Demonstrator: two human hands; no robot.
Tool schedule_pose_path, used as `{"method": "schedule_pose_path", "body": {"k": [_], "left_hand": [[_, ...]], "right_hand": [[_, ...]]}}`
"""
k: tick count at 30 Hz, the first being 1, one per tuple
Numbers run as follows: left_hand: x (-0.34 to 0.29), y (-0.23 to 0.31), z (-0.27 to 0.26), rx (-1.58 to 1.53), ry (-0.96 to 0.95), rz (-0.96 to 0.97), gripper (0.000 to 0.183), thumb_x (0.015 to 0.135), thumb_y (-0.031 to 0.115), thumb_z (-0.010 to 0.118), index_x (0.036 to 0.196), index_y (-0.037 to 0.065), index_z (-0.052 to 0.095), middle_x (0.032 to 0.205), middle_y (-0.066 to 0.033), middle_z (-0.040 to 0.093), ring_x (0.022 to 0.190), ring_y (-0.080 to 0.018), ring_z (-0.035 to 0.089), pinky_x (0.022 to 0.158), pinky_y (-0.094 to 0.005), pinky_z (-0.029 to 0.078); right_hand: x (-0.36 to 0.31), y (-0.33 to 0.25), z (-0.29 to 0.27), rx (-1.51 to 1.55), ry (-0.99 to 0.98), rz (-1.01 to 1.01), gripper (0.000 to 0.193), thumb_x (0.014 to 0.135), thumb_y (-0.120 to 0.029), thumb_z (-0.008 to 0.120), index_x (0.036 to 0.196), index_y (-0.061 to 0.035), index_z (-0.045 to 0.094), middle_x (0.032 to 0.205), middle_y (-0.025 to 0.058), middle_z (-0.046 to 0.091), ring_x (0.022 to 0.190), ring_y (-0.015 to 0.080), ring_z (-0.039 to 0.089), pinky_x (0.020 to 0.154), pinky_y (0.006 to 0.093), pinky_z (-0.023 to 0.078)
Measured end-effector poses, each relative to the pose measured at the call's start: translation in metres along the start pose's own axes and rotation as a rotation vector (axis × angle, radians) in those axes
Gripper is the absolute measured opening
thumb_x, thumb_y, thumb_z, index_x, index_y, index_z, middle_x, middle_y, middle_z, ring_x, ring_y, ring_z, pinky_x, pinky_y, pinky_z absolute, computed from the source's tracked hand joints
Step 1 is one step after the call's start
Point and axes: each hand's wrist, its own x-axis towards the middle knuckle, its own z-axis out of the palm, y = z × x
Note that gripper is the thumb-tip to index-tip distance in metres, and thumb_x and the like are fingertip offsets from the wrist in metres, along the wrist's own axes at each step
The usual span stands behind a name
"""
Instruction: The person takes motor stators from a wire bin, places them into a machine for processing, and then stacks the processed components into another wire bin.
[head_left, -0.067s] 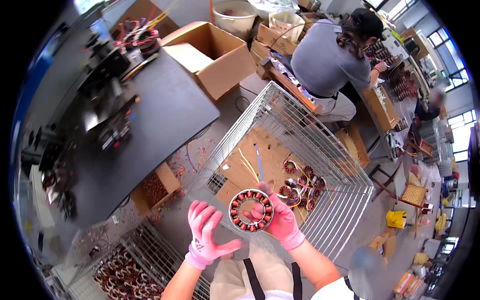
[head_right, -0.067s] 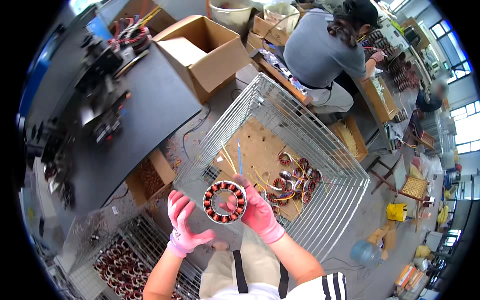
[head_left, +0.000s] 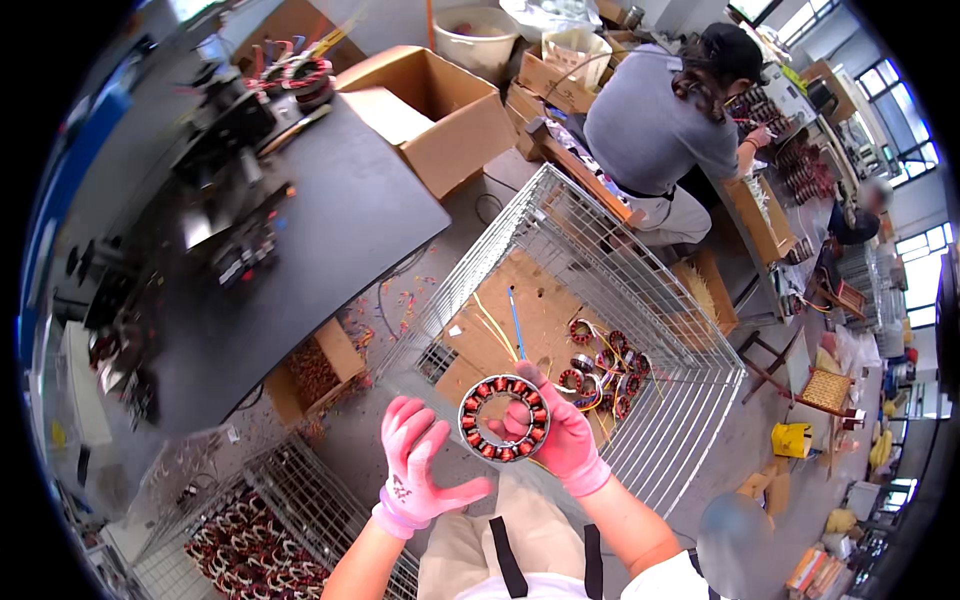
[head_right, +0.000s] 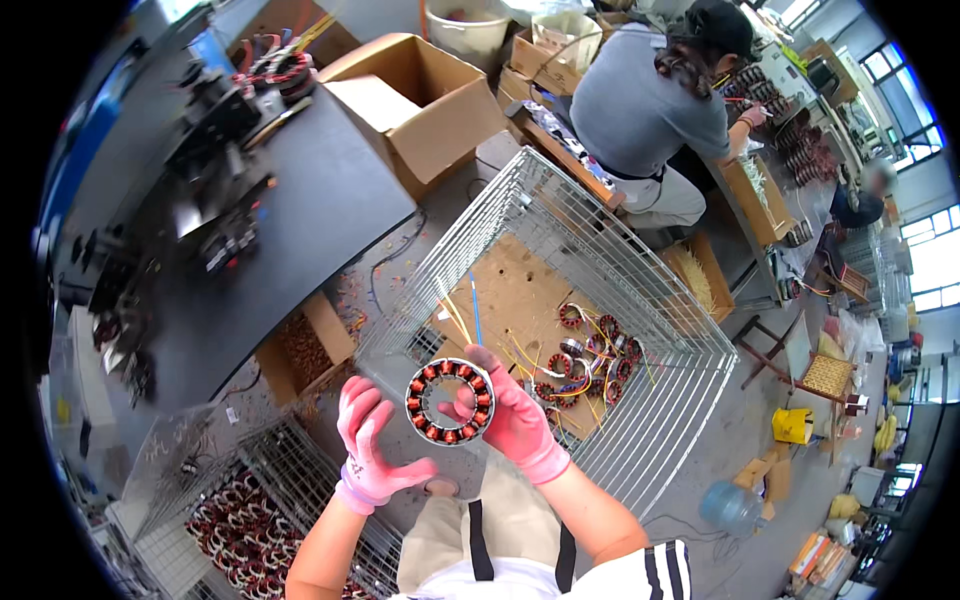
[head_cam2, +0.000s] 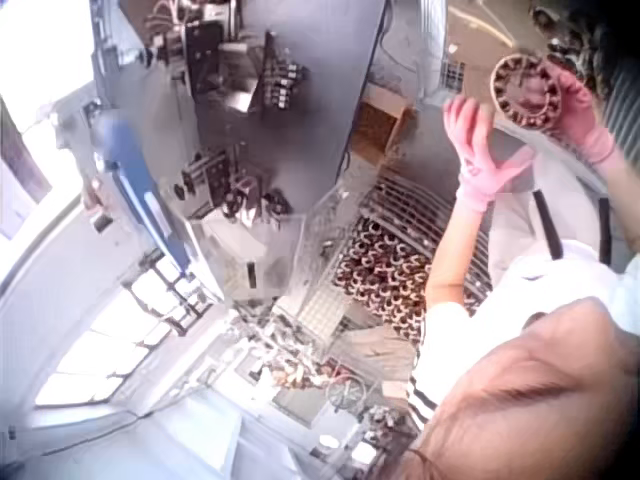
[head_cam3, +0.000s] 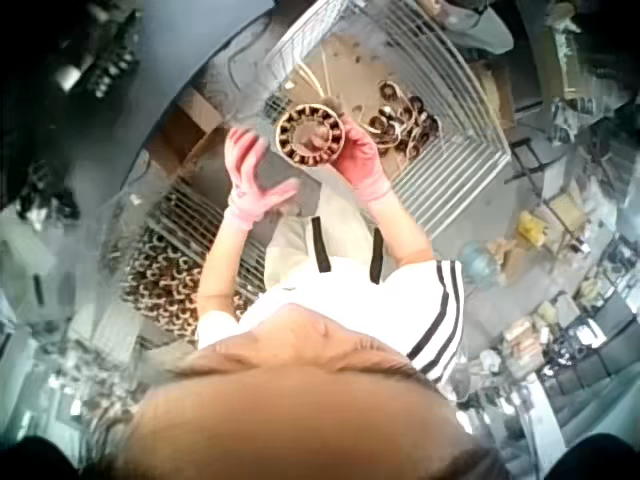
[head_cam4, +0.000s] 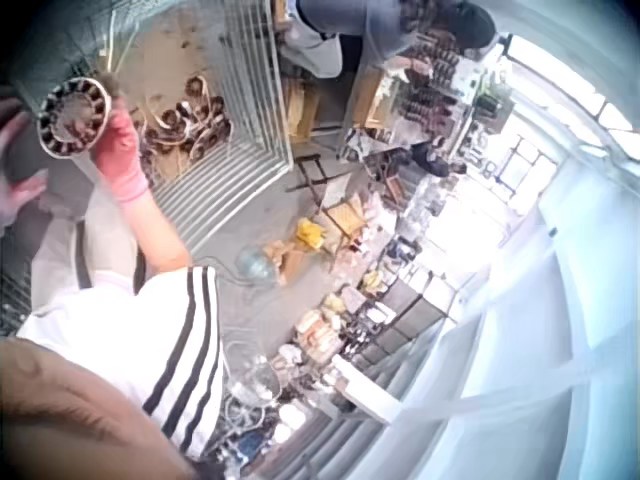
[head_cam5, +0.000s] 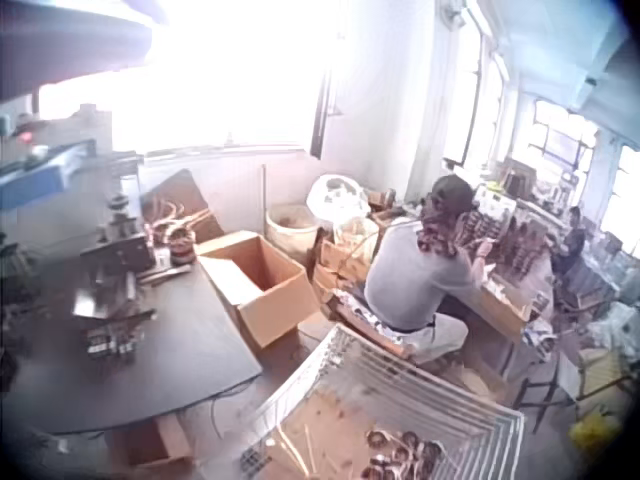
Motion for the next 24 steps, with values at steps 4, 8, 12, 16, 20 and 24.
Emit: {"method": "schedule_pose_path", "body": {"k": [4, 8, 12, 16, 20, 24], "left_hand": [[-0.016, 0.062, -0.07, -0.056, 0.048, 0.066, 0.089, 0.055, 0.037, 0.091, 0.125, 0.005, 0.046, 0.125, -0.0175, 0.044, 0.113, -0.039, 0.052, 0.094, -0.056, 0.044], [-0.046, 0.107, -0.12, -0.032, 0.08, 0.145, 0.092, 0.053, 0.036, 0.091, 0.127, 0.005, 0.046, 0.126, -0.0199, 0.043, 0.112, -0.0392, 0.053, 0.091, -0.0542, 0.047], [-0.057, 0.149, -0.157, 0.07, 0.227, 0.265, 0.081, 0.051, 0.038, 0.09, 0.117, 0.007, 0.055, 0.119, -0.0149, 0.048, 0.104, -0.037, 0.055, 0.095, -0.0535, 0.044], [-0.072, 0.198, -0.184, 0.392, 0.069, 0.283, 0.073, 0.059, 0.035, 0.085, 0.12, 0.01, 0.055, 0.114, -0.0071, 0.054, 0.111, -0.0288, 0.054, 0.101, -0.0517, 0.04], [-0.094, 0.205, -0.218, 0.393, 0.266, 0.177, 0.073, 0.057, 0.033, 0.086, 0.118, 0.01, 0.055, 0.119, -0.0081, 0.05, 0.113, -0.0294, 0.051, 0.101, -0.0518, 0.039], [-0.111, 0.206, -0.247, 0.471, 0.384, 0.273, 0.067, 0.055, 0.04, 0.088, 0.109, 0.015, 0.056, 0.119, -0.0073, 0.05, 0.112, -0.0316, 0.05, 0.101, -0.0541, 0.039]], "right_hand": [[-0.03, 0.048, 0.063, 0.083, -0.182, 0.088, 0.066, 0.089, -0.014, 0.056, 0.147, -0.0093, 0.023, 0.122, 0.0177, 0.06, 0.108, 0.0281, 0.063, 0.113, 0.0511, 0.029], [-0.07, 0.088, 0.123, -0.13, -0.051, 0.109, 0.064, 0.087, -0.02, 0.055, 0.145, -0.01, 0.03, 0.077, 0.0011, 0.042, 0.069, 0.015, 0.042, 0.101, 0.0455, 0.037], [-0.096, 0.121, 0.166, -0.193, -0.077, 0.076, 0.063, 0.087, -0.02, 0.055, 0.144, -0.0078, 0.032, 0.074, 0.0004, 0.037, 0.066, 0.0144, 0.037, 0.099, 0.0448, 0.037], [-0.11, 0.153, 0.201, -0.219, -0.199, 0.04, 0.06, 0.091, -0.013, 0.053, 0.145, -0.0053, 0.027, 0.127, 0.0186, 0.055, 0.116, 0.0262, 0.057, 0.106, 0.0397, 0.04], [-0.108, 0.187, 0.225, -0.182, -0.238, 0.109, 0.058, 0.089, -0.012, 0.053, 0.142, -0.0044, 0.032, 0.111, 0.0139, 0.059, 0.102, 0.0214, 0.059, 0.097, 0.0354, 0.045], [-0.108, 0.212, 0.249, -0.181, -0.26, 0.163, 0.059, 0.087, -0.012, 0.051, 0.142, -0.0039, 0.033, 0.104, 0.0123, 0.058, 0.082, 0.0174, 0.054, 0.09, 0.0349, 0.044]]}}
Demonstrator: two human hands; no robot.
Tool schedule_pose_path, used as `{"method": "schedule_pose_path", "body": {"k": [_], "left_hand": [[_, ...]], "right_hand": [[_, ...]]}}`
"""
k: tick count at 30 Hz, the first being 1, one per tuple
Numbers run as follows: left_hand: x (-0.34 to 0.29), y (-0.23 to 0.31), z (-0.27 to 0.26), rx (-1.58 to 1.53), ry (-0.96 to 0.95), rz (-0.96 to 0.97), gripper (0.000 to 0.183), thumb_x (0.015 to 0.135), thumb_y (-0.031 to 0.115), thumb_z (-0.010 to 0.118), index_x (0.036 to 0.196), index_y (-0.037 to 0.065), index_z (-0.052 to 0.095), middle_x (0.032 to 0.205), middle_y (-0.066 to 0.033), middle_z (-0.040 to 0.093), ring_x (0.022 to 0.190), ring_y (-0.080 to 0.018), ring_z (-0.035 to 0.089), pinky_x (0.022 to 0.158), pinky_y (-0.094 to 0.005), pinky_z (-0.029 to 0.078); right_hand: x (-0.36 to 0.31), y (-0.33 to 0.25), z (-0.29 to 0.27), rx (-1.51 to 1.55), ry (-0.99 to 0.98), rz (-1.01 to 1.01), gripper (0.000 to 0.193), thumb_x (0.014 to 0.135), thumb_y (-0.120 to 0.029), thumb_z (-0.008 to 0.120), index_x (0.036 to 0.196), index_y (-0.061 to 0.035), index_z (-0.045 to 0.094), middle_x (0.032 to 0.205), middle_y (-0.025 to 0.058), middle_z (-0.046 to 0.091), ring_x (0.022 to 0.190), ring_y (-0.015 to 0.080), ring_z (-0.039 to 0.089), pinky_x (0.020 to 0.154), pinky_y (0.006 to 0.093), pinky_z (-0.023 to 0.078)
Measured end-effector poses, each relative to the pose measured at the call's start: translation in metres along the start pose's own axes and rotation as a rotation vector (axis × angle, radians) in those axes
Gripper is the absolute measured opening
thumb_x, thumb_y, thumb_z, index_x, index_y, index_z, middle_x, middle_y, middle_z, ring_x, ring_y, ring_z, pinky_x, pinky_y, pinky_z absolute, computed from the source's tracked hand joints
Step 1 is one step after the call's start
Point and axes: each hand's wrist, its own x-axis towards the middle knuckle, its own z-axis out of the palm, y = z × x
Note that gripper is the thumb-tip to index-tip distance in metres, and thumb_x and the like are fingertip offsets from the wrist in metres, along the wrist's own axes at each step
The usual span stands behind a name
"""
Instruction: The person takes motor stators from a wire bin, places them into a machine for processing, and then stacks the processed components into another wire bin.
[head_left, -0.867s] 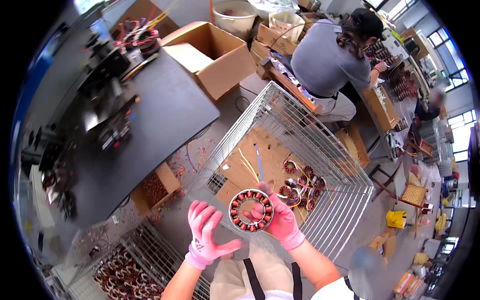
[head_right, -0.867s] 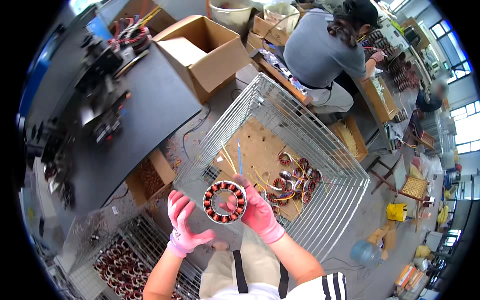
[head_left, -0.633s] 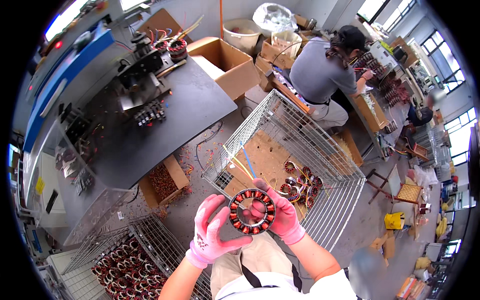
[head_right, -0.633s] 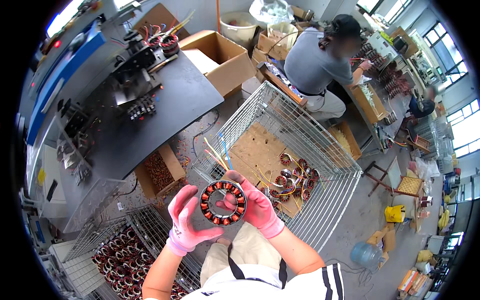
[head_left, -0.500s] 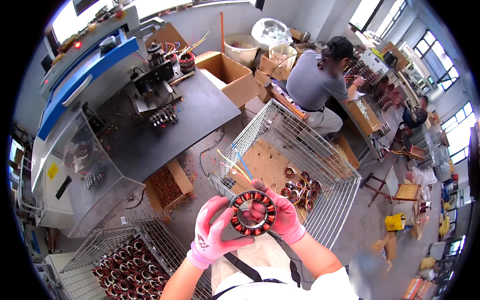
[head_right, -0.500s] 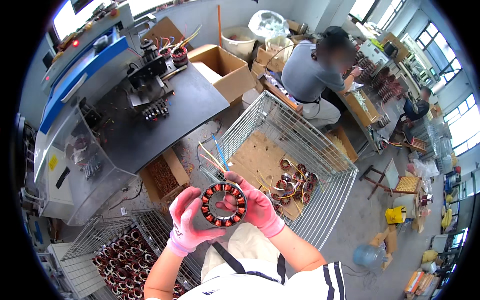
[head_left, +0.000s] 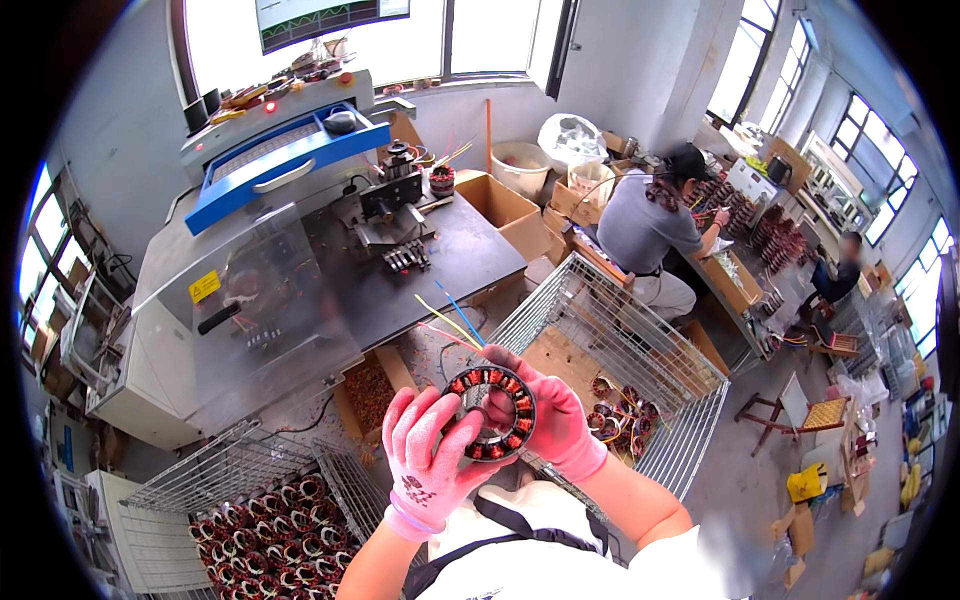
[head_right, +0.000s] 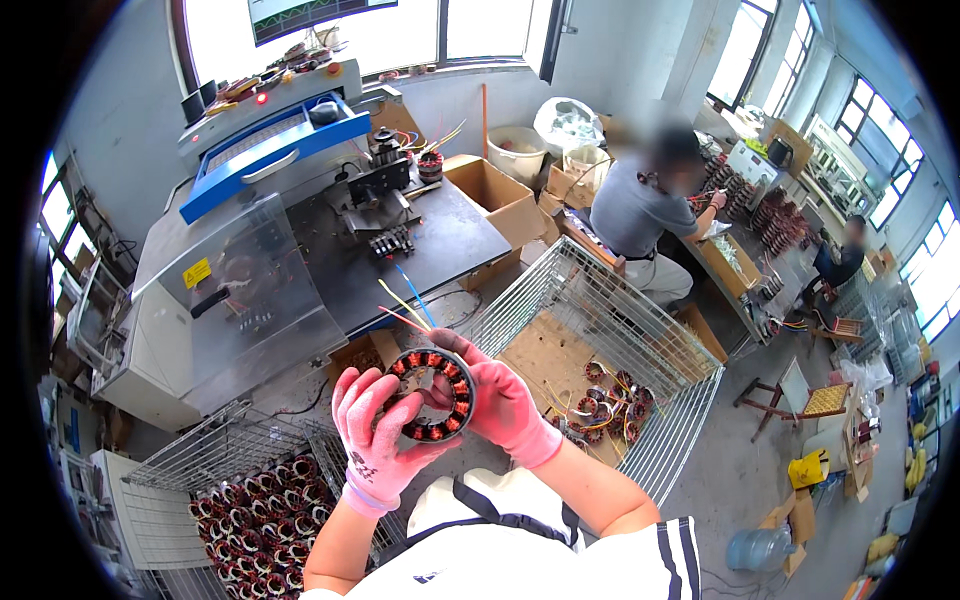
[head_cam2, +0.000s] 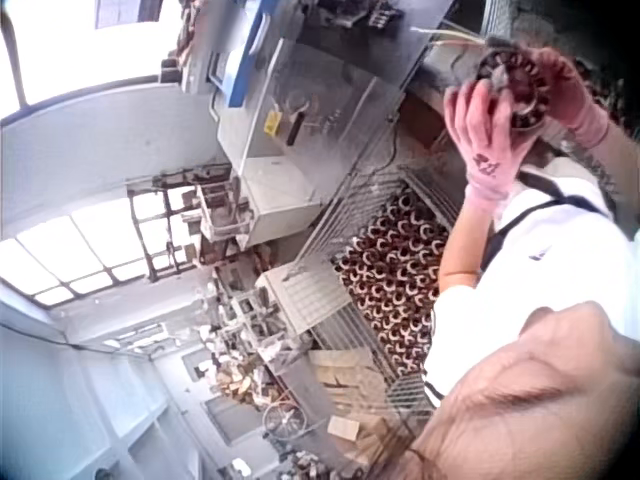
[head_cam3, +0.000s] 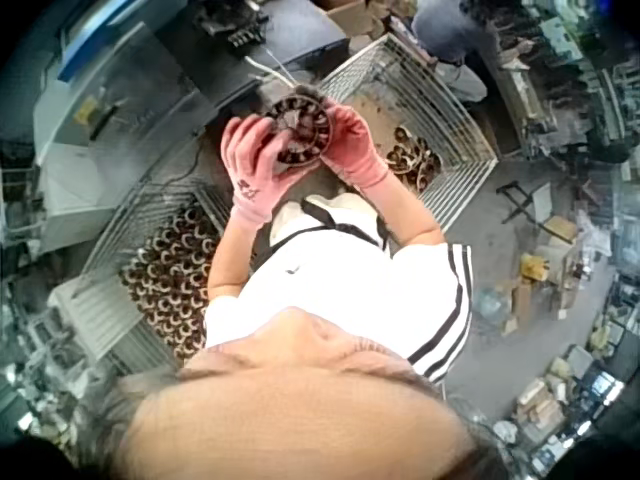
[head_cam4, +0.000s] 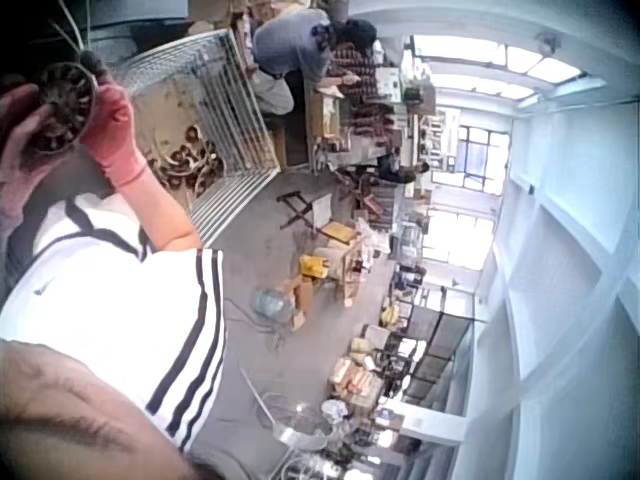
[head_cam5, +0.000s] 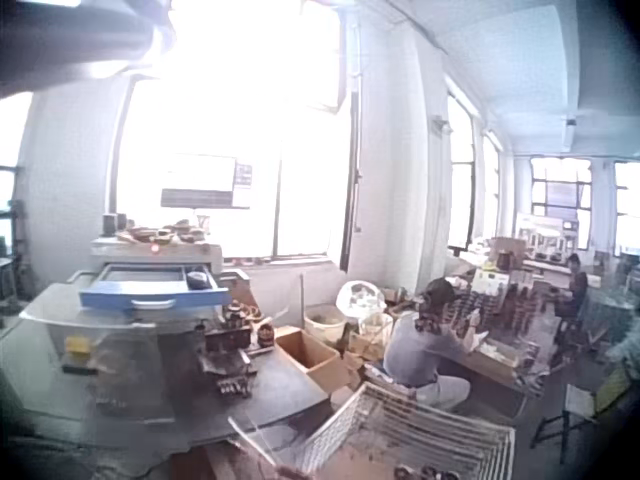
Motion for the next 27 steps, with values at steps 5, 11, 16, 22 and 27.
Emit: {"method": "schedule_pose_path", "body": {"k": [5, 11, 16, 22, 27], "left_hand": [[-0.005, -0.002, -0.026, 0.122, 0.005, 0.053, 0.059, 0.06, 0.04, 0.085, 0.109, 0.018, 0.06, 0.12, -0.0065, 0.05, 0.112, -0.0307, 0.05, 0.099, -0.053, 0.04], [-0.009, -0.005, -0.036, 0.048, -0.001, -0.049, 0.051, 0.062, 0.026, 0.084, 0.107, 0.015, 0.062, 0.114, -0.0044, 0.052, 0.108, -0.0271, 0.053, 0.1, -0.0499, 0.042], [-0.047, -0.024, -0.028, -1.194, 0.327, -0.935, 0.046, 0.072, 0.016, 0.083, 0.108, 0.005, 0.058, 0.11, -0.0047, 0.057, 0.102, -0.0174, 0.057, 0.092, -0.0347, 0.047], [-0.093, -0.037, -0.011, -1.622, 0.387, -0.972, 0.043, 0.08, 0.019, 0.078, 0.114, 0.004, 0.056, 0.116, -0.0046, 0.056, 0.099, -0.0142, 0.058, 0.087, -0.0307, 0.049], [-0.105, -0.053, -0.025, -0.811, 0.106, -0.897, 0.078, 0.061, 0.027, 0.091, 0.124, 0.004, 0.051, 0.118, -0.0052, 0.041, 0.12, -0.0201, 0.046, 0.105, -0.0375, 0.039]], "right_hand": [[0.01, 0.014, 0.015, -0.04, -0.136, 0.044, 0.06, 0.086, -0.011, 0.052, 0.142, -0.0031, 0.033, 0.118, 0.0146, 0.057, 0.101, 0.021, 0.058, 0.098, 0.0352, 0.042], [0.018, 0.015, 0.039, -0.478, -0.012, -0.043, 0.065, 0.087, -0.012, 0.054, 0.146, -0.003, 0.027, 0.124, 0.0107, 0.056, 0.118, 0.0177, 0.051, 0.105, 0.0313, 0.036], [0.019, -0.001, 0.043, -1.443, 0.026, -0.283, 0.063, 0.095, -0.011, 0.052, 0.151, -0.0103, 0.024, 0.116, 0.0063, 0.055, 0.099, 0.0102, 0.054, 0.084, 0.0268, 0.047], [0.059, 0.067, 0.014, -0.742, 0.123, 0.448, 0.052, 0.098, -0.032, 0.055, 0.139, -0.0035, 0.042, 0.124, 0.0038, 0.058, 0.105, 0.0104, 0.057, 0.088, 0.0295, 0.049], [0.071, 0.052, -0.015, -1.135, 0.032, 0.417, 0.05, 0.094, -0.036, 0.06, 0.128, -0.0005, 0.049, 0.109, 0.0071, 0.064, 0.093, 0.0132, 0.062, 0.078, 0.0284, 0.052]]}}
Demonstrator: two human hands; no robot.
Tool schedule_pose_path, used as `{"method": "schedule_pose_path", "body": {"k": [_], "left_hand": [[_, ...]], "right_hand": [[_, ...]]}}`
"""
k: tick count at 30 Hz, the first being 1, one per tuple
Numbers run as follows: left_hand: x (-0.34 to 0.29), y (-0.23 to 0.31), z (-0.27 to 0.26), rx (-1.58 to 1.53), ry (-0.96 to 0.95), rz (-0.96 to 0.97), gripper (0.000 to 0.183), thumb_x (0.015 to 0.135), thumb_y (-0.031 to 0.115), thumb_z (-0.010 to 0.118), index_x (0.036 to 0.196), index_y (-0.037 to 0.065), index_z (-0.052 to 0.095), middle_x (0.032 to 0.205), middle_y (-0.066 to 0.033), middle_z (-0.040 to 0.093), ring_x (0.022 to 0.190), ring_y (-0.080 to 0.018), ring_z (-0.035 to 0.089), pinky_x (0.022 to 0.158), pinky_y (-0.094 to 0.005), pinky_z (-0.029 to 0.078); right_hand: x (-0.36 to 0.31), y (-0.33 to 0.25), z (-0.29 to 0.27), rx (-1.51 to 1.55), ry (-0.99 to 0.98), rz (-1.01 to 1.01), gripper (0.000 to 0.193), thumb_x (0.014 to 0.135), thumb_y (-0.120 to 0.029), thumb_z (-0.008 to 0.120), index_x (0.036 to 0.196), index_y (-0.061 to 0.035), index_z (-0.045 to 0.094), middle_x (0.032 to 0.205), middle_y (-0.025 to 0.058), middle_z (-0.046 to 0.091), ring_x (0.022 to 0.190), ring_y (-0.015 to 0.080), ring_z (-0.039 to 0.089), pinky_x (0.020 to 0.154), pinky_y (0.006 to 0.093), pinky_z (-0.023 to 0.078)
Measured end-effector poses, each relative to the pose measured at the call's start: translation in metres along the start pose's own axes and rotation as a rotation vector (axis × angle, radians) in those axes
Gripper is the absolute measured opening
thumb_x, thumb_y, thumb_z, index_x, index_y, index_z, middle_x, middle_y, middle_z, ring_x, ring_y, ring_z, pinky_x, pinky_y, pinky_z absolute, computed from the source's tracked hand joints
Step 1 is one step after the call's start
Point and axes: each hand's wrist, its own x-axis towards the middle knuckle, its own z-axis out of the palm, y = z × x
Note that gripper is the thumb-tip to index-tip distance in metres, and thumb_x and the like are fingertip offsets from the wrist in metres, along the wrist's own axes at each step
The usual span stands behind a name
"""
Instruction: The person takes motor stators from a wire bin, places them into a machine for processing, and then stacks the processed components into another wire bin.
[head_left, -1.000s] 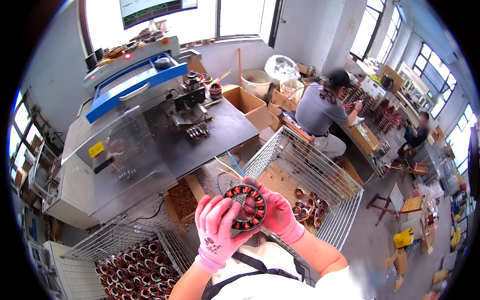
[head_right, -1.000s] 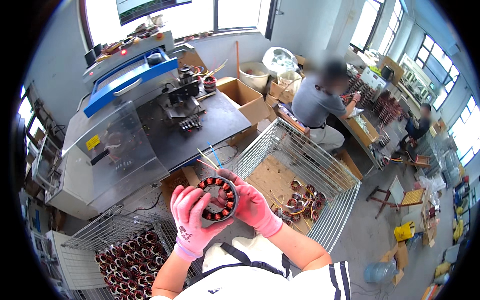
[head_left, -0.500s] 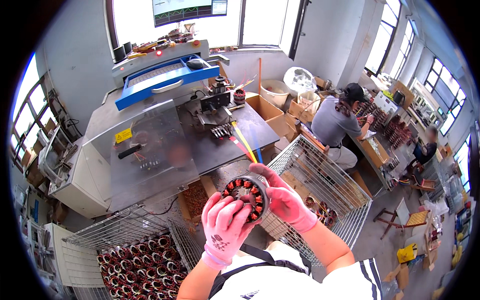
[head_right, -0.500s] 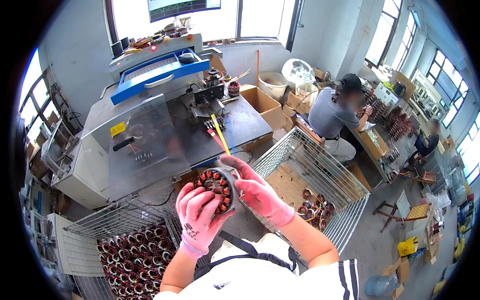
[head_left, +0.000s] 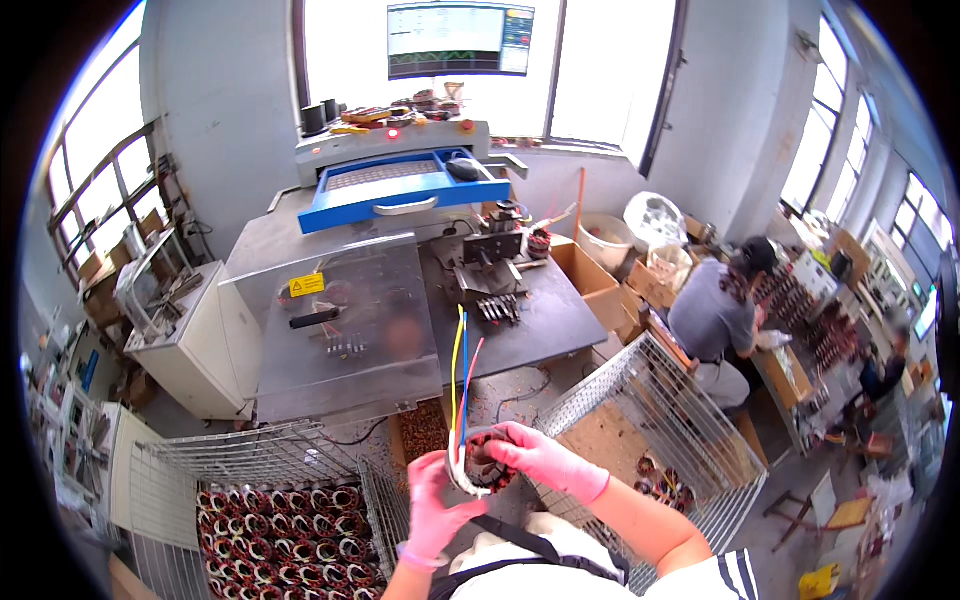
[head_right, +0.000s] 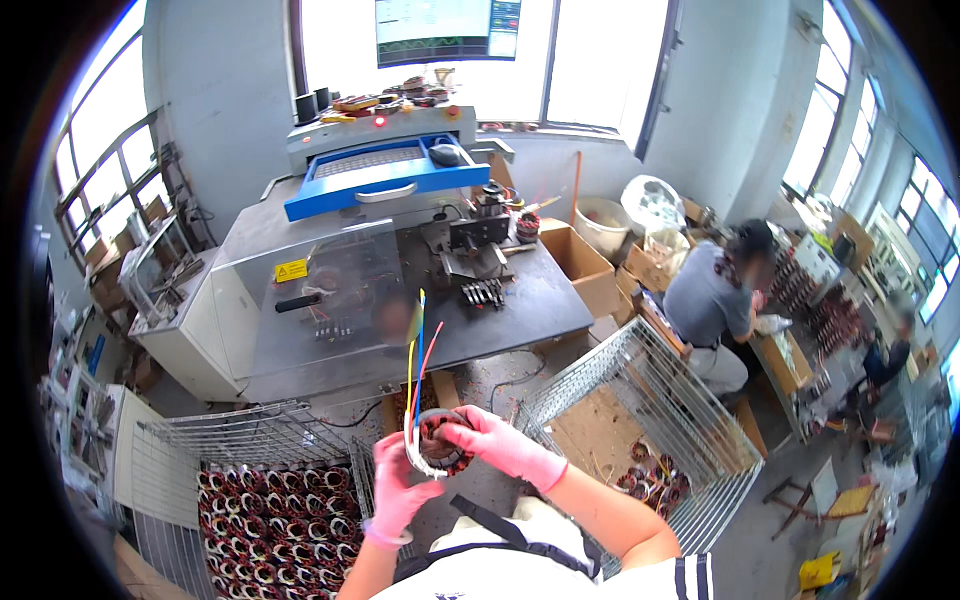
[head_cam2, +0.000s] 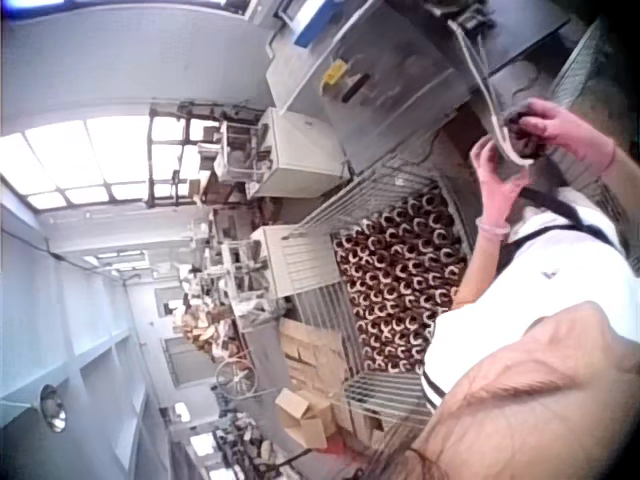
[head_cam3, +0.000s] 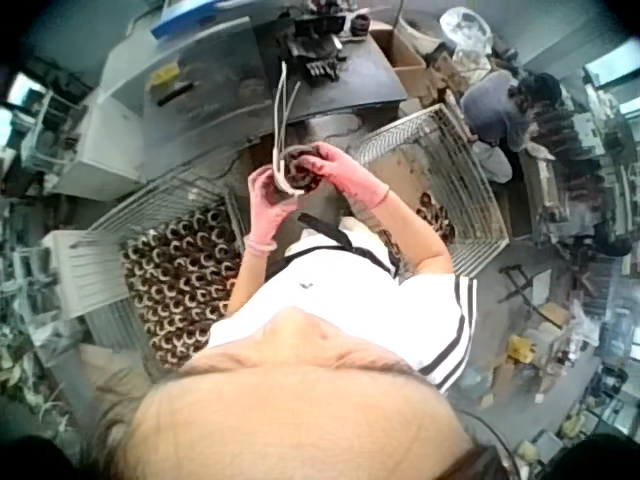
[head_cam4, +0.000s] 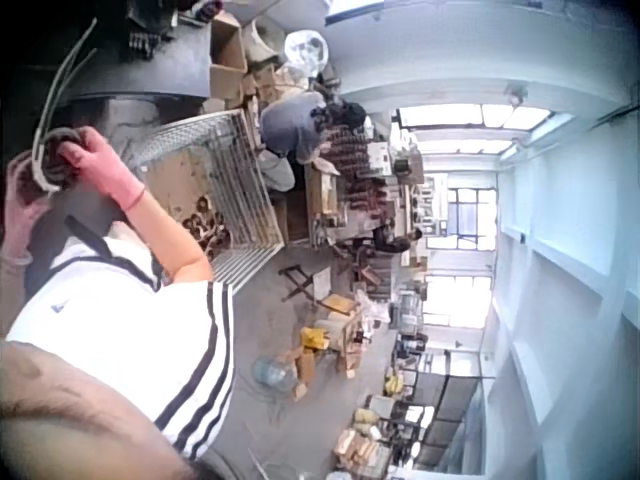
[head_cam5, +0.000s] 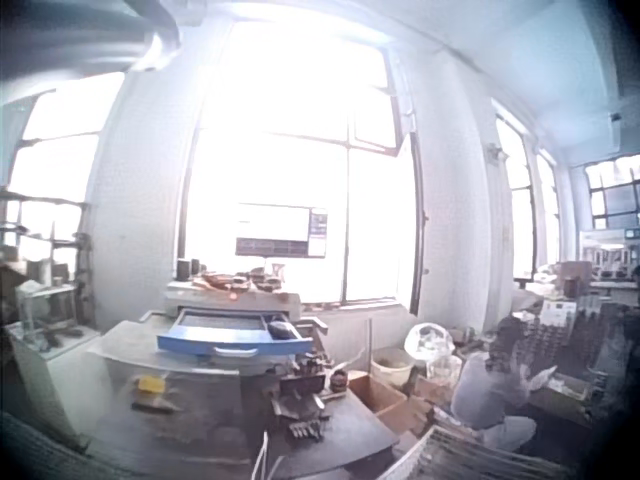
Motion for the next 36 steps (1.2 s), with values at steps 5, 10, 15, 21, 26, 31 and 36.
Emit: {"method": "schedule_pose_path", "body": {"k": [5, 10, 15, 21, 26, 31, 36], "left_hand": [[0.023, -0.026, -0.034, -0.572, 0.05, -0.054, 0.082, 0.083, 0.046, 0.069, 0.14, -0.002, 0.036, 0.139, -0.0146, 0.045, 0.125, -0.0263, 0.049, 0.109, -0.0393, 0.037], [0.073, -0.006, -0.005, -0.518, 0.307, -0.028, 0.044, 0.099, 0.039, 0.047, 0.08, 0.002, 0.06, 0.103, -0.0138, 0.064, 0.106, -0.0301, 0.06, 0.098, -0.0433, 0.044], [0.132, -0.009, -0.024, -1.047, 0.673, 0.282, 0.042, 0.1, 0.031, 0.044, 0.066, 0.006, 0.05, 0.086, -0.0084, 0.066, 0.091, -0.0276, 0.064, 0.106, -0.0498, 0.042], [0.183, -0.006, -0.004, -0.88, 0.72, 0.386, 0.049, 0.103, 0.028, 0.036, 0.063, 0.004, 0.049, 0.091, -0.0115, 0.068, 0.098, -0.0261, 0.063, 0.108, -0.05, 0.039], [0.233, -0.016, 0.041, -0.529, 0.44, 0.278, 0.051, 0.102, 0.04, 0.037, 0.068, 0.005, 0.046, 0.092, -0.0107, 0.061, 0.098, -0.0337, 0.062, 0.097, -0.0497, 0.046], [0.261, -0.034, 0.092, -0.576, 0.252, -0.197, 0.055, 0.095, 0.046, 0.052, 0.123, -0.001, 0.056, 0.131, -0.0165, 0.053, 0.122, -0.0309, 0.052, 0.107, -0.043, 0.038], [0.256, -0.045, 0.087, -0.292, 0.201, -0.305, 0.044, 0.098, 0.039, 0.049, 0.088, -0.001, 0.063, 0.098, -0.0147, 0.063, 0.101, -0.0277, 0.061, 0.098, -0.0418, 0.043]], "right_hand": [[0.031, -0.02, -0.004, -0.475, -0.06, 0.005, 0.059, 0.088, -0.035, 0.068, 0.125, 0.004, 0.044, 0.105, 0.0154, 0.064, 0.086, 0.0201, 0.065, 0.071, 0.0323, 0.054], [0.071, -0.021, -0.018, -0.424, -0.241, -0.004, 0.057, 0.089, -0.033, 0.066, 0.127, 0.003, 0.043, 0.107, 0.0155, 0.064, 0.085, 0.0193, 0.065, 0.072, 0.0326, 0.054], [0.099, -0.039, -0.073, -0.385, -0.194, -0.099, 0.052, 0.092, -0.033, 0.06, 0.127, 0.0035, 0.044, 0.105, 0.0173, 0.065, 0.096, 0.0204, 0.063, 0.083, 0.0341, 0.05], [0.116, -0.052, -0.152, -0.217, -0.203, -0.081, 0.054, 0.094, -0.031, 0.058, 0.128, 0.007, 0.04, 0.104, 0.0186, 0.065, 0.098, 0.0227, 0.063, 0.086, 0.0348, 0.049], [0.154, -0.047, -0.213, -0.129, -0.324, 0.008, 0.053, 0.092, -0.028, 0.063, 0.129, 0.0026, 0.042, 0.107, 0.0055, 0.06, 0.092, 0.0089, 0.057, 0.079, 0.0261, 0.049], [0.172, -0.013, -0.214, 0.491, -0.416, 0.33, 0.05, 0.091, -0.027, 0.062, 0.13, -0.0003, 0.044, 0.105, 0.0029, 0.058, 0.084, 0.0085, 0.053, 0.077, 0.025, 0.047], [0.178, 0.001, -0.211, 0.672, -0.465, 0.437, 0.046, 0.094, -0.031, 0.059, 0.128, -0.0014, 0.048, 0.102, 0.0011, 0.057, 0.084, 0.0077, 0.052, 0.076, 0.0248, 0.045]]}}
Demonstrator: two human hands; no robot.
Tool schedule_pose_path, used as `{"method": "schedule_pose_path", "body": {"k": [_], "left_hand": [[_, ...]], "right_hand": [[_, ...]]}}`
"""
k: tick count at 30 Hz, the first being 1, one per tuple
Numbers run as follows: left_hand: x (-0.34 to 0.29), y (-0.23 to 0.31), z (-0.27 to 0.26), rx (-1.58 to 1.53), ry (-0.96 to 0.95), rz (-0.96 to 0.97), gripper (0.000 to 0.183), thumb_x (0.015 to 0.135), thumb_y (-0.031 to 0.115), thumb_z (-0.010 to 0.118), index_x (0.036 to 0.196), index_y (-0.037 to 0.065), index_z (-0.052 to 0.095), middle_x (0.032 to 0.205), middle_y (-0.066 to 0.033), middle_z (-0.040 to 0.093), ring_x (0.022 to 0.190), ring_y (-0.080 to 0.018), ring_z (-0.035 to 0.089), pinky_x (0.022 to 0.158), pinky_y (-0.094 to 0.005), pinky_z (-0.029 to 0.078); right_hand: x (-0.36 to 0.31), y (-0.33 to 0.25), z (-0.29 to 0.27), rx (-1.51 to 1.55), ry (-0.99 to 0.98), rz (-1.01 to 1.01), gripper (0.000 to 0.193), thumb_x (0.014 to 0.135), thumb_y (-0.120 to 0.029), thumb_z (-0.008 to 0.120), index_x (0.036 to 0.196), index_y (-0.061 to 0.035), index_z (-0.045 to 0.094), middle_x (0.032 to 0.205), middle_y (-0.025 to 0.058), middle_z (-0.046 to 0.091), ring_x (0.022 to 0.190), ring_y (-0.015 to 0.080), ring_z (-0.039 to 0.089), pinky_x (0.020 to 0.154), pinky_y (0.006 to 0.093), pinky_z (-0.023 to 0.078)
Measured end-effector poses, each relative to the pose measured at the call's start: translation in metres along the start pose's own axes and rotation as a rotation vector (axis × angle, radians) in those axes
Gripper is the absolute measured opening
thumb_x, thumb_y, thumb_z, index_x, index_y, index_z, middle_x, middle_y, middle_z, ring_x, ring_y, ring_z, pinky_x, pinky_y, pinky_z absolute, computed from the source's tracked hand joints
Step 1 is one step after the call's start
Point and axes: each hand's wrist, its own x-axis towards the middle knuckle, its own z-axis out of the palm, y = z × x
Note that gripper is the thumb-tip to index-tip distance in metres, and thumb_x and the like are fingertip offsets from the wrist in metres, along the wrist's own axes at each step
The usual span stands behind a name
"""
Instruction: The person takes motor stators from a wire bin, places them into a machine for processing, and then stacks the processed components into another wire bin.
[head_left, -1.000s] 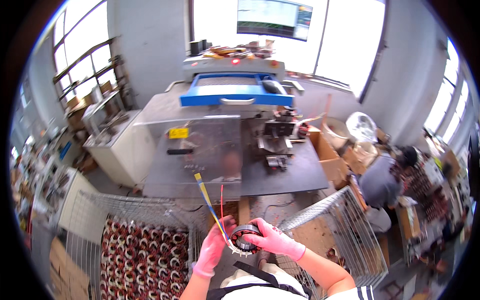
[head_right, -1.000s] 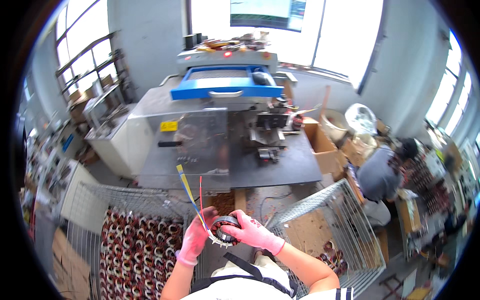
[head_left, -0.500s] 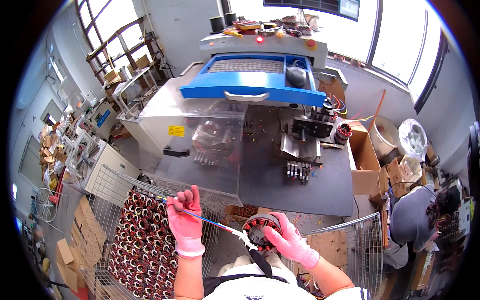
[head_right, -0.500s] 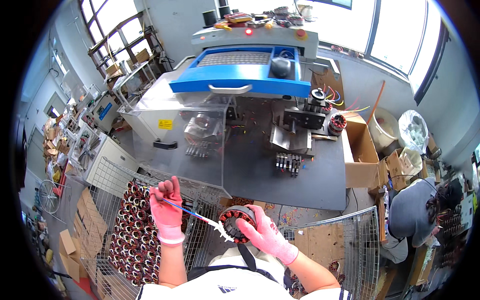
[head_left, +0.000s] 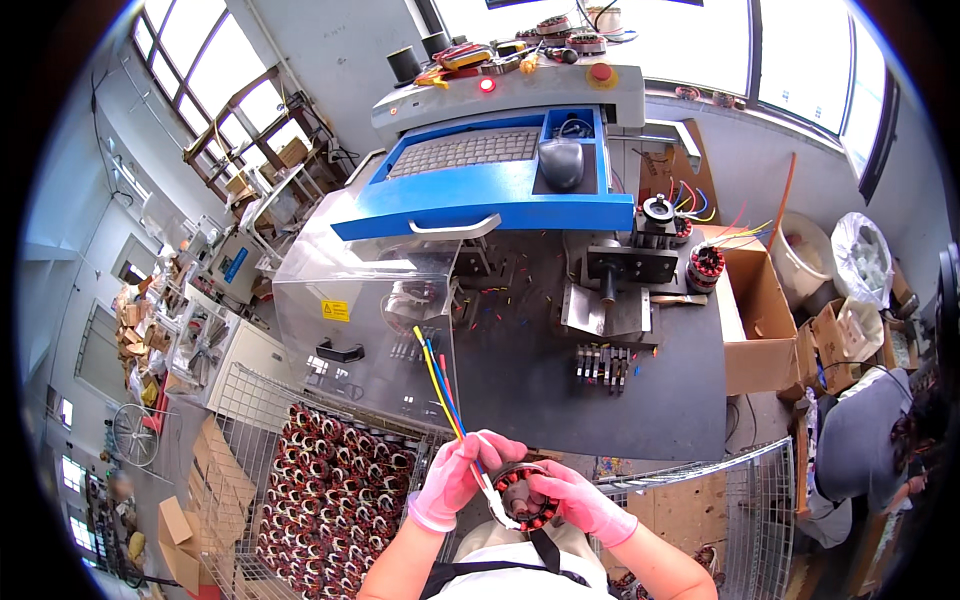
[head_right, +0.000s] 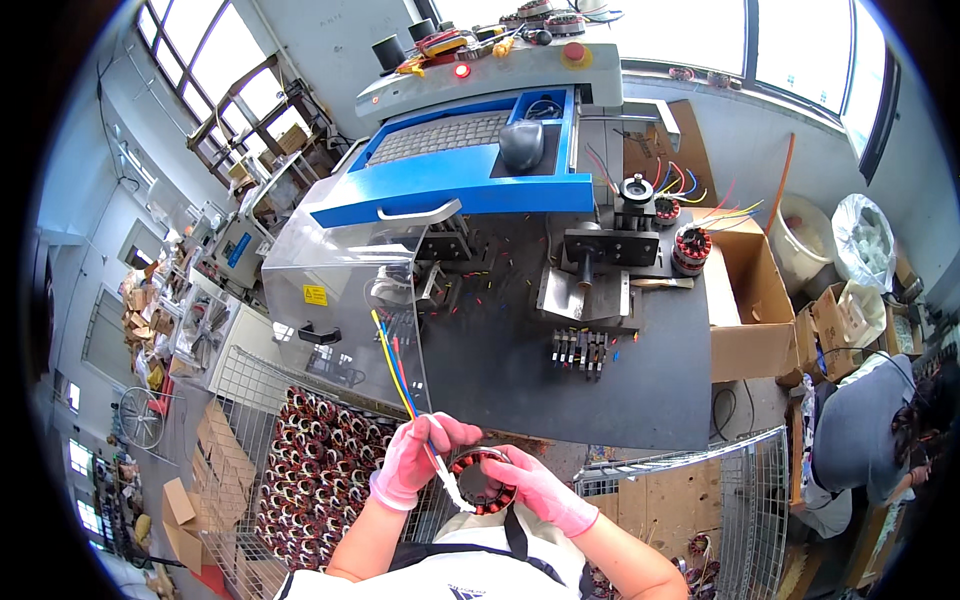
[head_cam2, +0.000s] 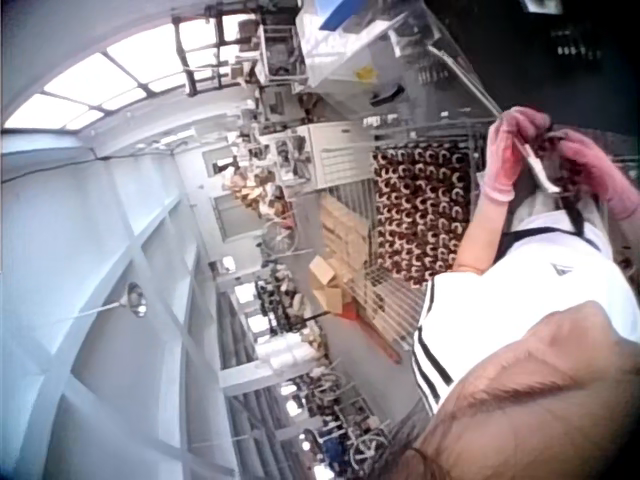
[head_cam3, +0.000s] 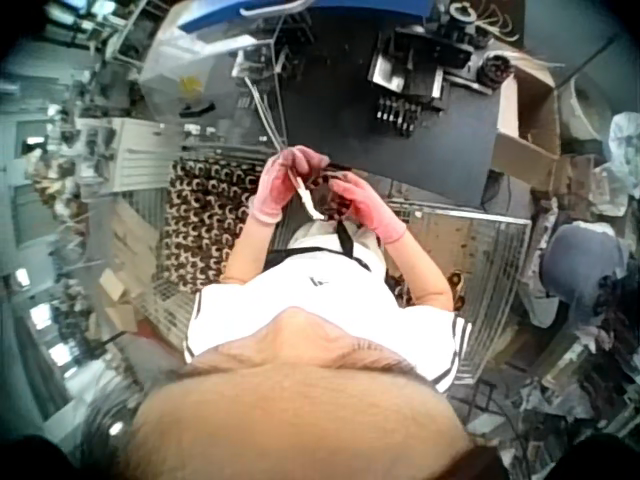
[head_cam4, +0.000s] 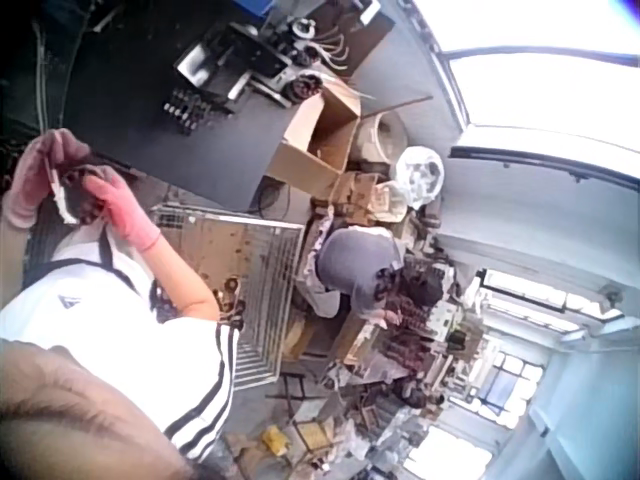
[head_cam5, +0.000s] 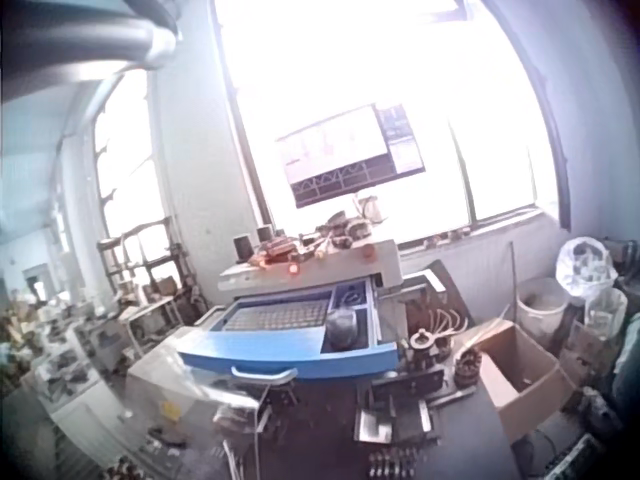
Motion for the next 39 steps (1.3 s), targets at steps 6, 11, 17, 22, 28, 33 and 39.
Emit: {"method": "schedule_pose_path", "body": {"k": [6, 11, 17, 22, 28, 33, 39], "left_hand": [[0.002, 0.019, -0.021, -0.162, 0.415, 0.506, 0.046, 0.101, 0.036, 0.044, 0.068, 0.003, 0.047, 0.083, -0.0116, 0.059, 0.087, -0.0293, 0.061, 0.092, -0.0478, 0.047], [-0.036, 0.094, -0.069, -0.235, 0.56, 0.844, 0.043, 0.101, 0.036, 0.042, 0.072, 0.006, 0.049, 0.081, -0.0072, 0.059, 0.08, -0.0224, 0.06, 0.094, -0.0456, 0.048], [-0.119, 0.136, -0.141, 0.515, 0.851, 0.998, 0.033, 0.096, 0.027, 0.047, 0.074, 0.006, 0.057, 0.083, -0.0066, 0.065, 0.08, -0.0202, 0.063, 0.083, -0.0376, 0.049], [-0.08, 0.003, -0.103, 1.416, 0.001, -0.184, 0.033, 0.086, 0.026, 0.067, 0.11, 0.004, 0.064, 0.1, -0.015, 0.064, 0.089, -0.028, 0.064, 0.082, -0.0332, 0.052], [0.045, 0.009, -0.024, 0.252, 0.352, 0.096, 0.051, 0.084, 0.012, 0.071, 0.129, -0.001, 0.051, 0.079, -0.0002, 0.058, 0.057, -0.0032, 0.051, 0.044, -0.0157, 0.037], [0.098, 0.012, -0.017, 0.109, 0.364, -0.211, 0.022, 0.087, 0.018, 0.07, 0.099, 0.001, 0.064, 0.064, 0.001, 0.056, 0.046, -0.0029, 0.046, 0.04, -0.0161, 0.032], [0.086, -0.023, -0.021, 0.189, 0.453, -0.191, 0.017, 0.089, 0.019, 0.067, 0.087, 0.002, 0.066, 0.063, -0.0007, 0.057, 0.046, -0.0049, 0.05, 0.039, -0.0175, 0.036]], "right_hand": [[0.029, 0.001, 0.042, -0.366, 0.147, -0.162, 0.037, 0.097, -0.03, 0.056, 0.117, 0.0007, 0.051, 0.079, -0.0005, 0.058, 0.07, 0.0076, 0.055, 0.065, 0.0241, 0.046], [0.027, 0.004, 0.069, -0.657, 0.092, -0.36, 0.044, 0.091, -0.028, 0.062, 0.119, 0.0041, 0.05, 0.091, 0.0101, 0.065, 0.078, 0.0123, 0.06, 0.07, 0.0297, 0.05], [0.016, -0.033, 0.017, -0.745, 0.321, -0.331, 0.038, 0.093, -0.025, 0.058, 0.119, 0.0016, 0.05, 0.092, 0.0064, 0.065, 0.077, 0.0096, 0.06, 0.069, 0.028, 0.051], [0.021, -0.062, 0.002, -0.869, 0.355, -0.409, 0.041, 0.094, -0.029, 0.058, 0.121, 0.0006, 0.048, 0.093, 0.0087, 0.064, 0.081, 0.0134, 0.062, 0.074, 0.0309, 0.051], [0.006, -0.075, -0.016, -1.135, 0.491, -0.506, 0.044, 0.092, -0.03, 0.06, 0.121, -0.0004, 0.047, 0.097, 0.0192, 0.065, 0.089, 0.0286, 0.066, 0.079, 0.0367, 0.051], [0.003, -0.081, -0.023, -1.317, 0.606, -0.514, 0.039, 0.089, -0.03, 0.061, 0.114, -0.0019, 0.052, 0.094, 0.018, 0.062, 0.086, 0.0339, 0.063, 0.076, 0.0393, 0.051], [0.032, -0.113, -0.057, -1.688, 0.706, -0.584, 0.03, 0.085, -0.026, 0.062, 0.103, -0.0029, 0.061, 0.096, 0.0162, 0.058, 0.086, 0.0357, 0.057, 0.075, 0.0424, 0.049]]}}
